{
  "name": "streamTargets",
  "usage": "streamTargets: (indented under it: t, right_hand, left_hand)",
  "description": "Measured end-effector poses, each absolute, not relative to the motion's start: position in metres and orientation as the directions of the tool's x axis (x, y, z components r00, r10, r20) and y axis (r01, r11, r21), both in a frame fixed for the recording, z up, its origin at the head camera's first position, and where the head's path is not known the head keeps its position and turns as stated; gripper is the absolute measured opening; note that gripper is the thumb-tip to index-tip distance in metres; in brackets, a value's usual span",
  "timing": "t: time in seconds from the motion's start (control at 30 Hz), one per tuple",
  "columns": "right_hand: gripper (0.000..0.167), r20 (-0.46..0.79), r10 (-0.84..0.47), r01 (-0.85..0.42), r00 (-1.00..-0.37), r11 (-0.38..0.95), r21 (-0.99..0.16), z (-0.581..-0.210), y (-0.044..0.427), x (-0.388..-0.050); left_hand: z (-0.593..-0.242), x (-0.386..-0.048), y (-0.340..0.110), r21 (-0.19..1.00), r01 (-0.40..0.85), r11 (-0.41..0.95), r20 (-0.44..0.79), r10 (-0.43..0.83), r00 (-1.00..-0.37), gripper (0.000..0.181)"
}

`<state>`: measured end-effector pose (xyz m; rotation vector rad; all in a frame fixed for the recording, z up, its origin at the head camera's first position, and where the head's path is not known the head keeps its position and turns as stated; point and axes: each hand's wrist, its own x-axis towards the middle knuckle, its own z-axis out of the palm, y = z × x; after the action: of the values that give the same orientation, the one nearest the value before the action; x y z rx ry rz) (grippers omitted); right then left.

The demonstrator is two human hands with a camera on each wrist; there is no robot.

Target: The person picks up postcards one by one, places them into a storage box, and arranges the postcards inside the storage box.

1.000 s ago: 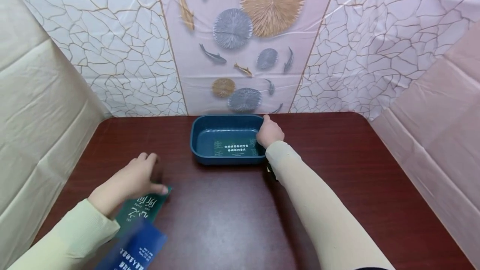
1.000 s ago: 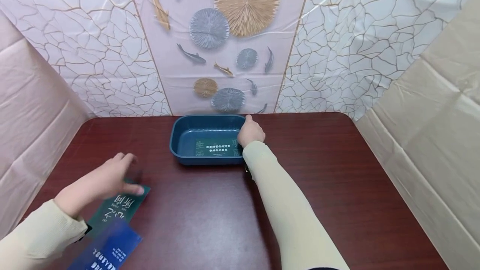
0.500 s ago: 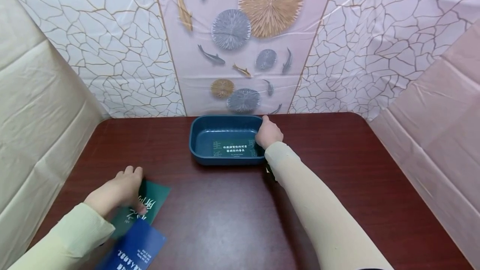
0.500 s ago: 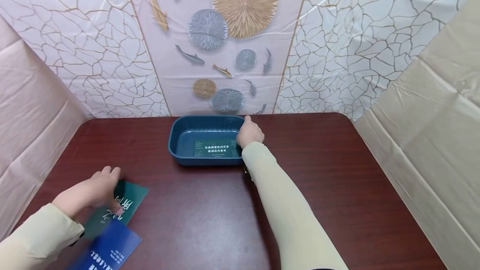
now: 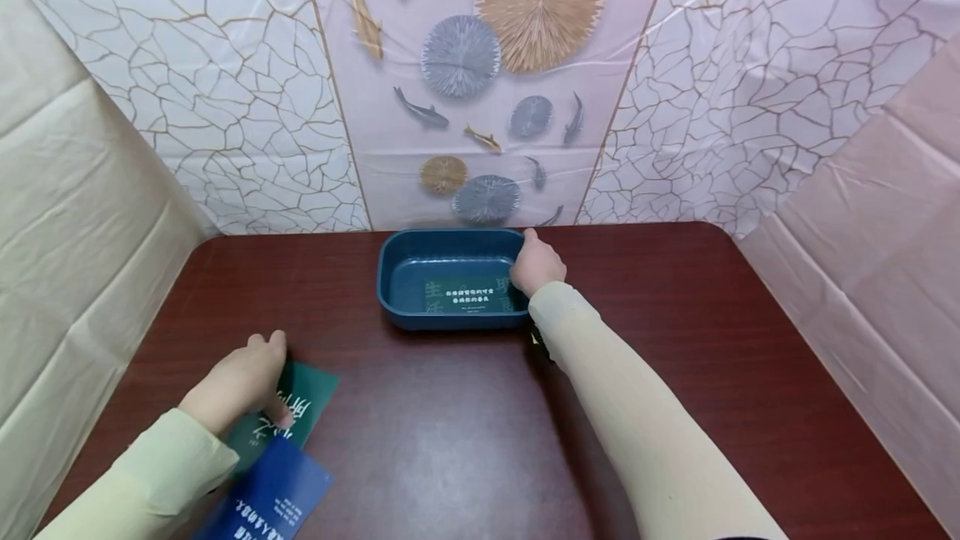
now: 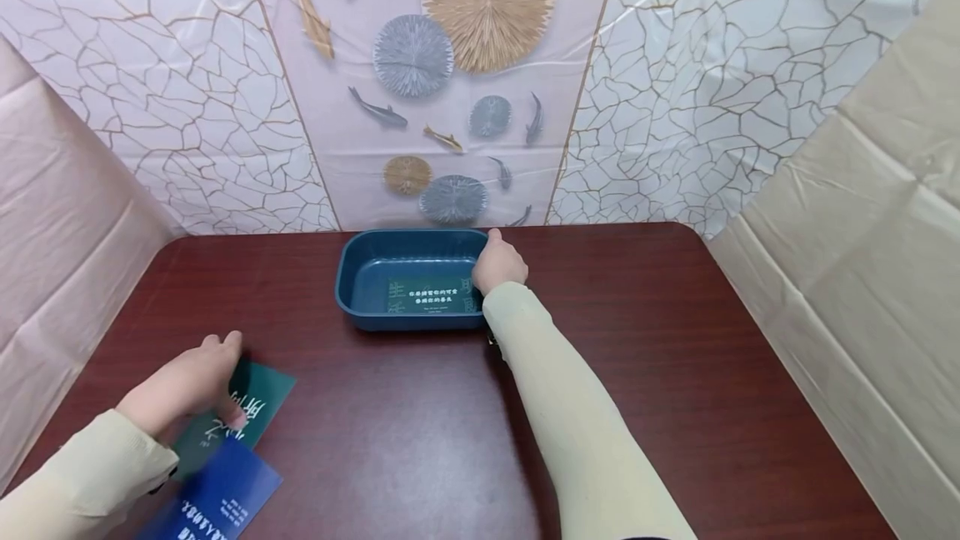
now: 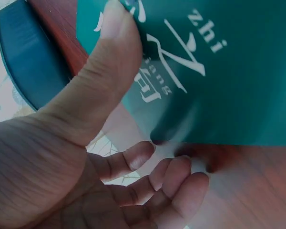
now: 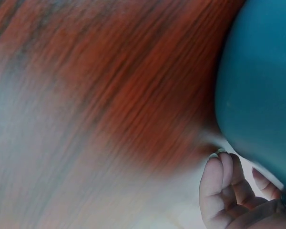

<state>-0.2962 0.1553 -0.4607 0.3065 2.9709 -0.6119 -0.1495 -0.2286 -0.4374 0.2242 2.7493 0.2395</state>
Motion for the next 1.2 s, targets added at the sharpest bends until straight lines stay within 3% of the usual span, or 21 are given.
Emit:
streamTargets:
  t: [0.3, 0.53, 0.77, 1.2]
  right_hand:
    - [0.067, -0.135, 0.178, 0.217, -0.975, 0.901, -0.377, -0.460, 0.155, -0.295]
    - [0.068, -0.140, 0.185, 0.225, -0.973, 0.900, -0.373, -0.458, 0.153, -0.295]
    - [0.068, -0.141, 0.190, 0.229, -0.972, 0.901, -0.369, -0.456, 0.151, -0.295]
    - [0.068, -0.134, 0.198, 0.235, -0.971, 0.894, -0.382, -0.458, 0.154, -0.295]
  left_hand:
    - [-0.437, -0.149, -0.225, 0.199, 0.120, 0.973, -0.353, 0.185, -0.917, 0.092]
    - [-0.431, -0.147, -0.223, 0.143, 0.059, 0.988, -0.386, 0.111, -0.916, 0.096]
    - [-0.429, -0.147, -0.224, 0.112, 0.045, 0.993, -0.413, 0.087, -0.906, 0.078]
    - [-0.425, -0.145, -0.222, 0.118, 0.024, 0.993, -0.412, 0.071, -0.908, 0.087]
